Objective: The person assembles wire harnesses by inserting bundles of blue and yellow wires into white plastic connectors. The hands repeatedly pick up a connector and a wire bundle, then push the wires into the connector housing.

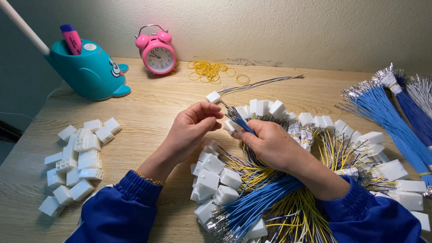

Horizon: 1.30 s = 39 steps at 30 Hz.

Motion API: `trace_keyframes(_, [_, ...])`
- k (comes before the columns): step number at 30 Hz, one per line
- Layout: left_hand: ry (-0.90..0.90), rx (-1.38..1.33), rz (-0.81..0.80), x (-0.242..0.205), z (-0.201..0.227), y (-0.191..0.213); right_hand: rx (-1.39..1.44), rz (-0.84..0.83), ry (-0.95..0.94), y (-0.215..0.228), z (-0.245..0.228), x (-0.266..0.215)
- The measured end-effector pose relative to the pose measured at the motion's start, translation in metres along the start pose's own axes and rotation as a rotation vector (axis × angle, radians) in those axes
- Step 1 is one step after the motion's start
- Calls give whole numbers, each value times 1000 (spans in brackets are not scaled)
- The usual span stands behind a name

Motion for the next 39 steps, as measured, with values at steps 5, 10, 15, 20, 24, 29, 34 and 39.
trace_keyframes(5, [155, 193, -19, -18, 10, -7, 6, 20, -14, 2, 2, 0])
trace_keyframes(10, [208, 296, -111, -19, 2, -17, 2, 35, -8, 1, 3, 2])
trace_keyframes(15, [204, 323, -123, -15, -12, -17, 19, 59, -6, 3, -2, -4])
trace_keyframes(20, [215, 368, -159, -18, -8, -20, 21, 107, 19, 9, 3, 1])
trace_keyframes(24, [197, 569, -342, -21, 13, -24, -6, 121, 18, 11, 1, -3])
trace_keyframes(29, [307, 811, -426, -29, 16, -15, -31, 83, 7, 13, -7, -7])
trace_keyframes(34, [331, 878, -435, -30, 17, -24, -54, 70, 20, 12, -6, -5])
trace_keyframes(39, [304, 854, -346, -19, 13, -18, -56, 49, 19, 10, -9, -5])
Point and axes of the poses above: each hand's wrist, its own x-axis towards the middle knuckle, its own y-axis out of the back of the hand, z = x × y, the point moved 10 cm from there along x, towards the middle knuckle, and after that the axes turned 6 degrees about -x, right-handed, at the moved point
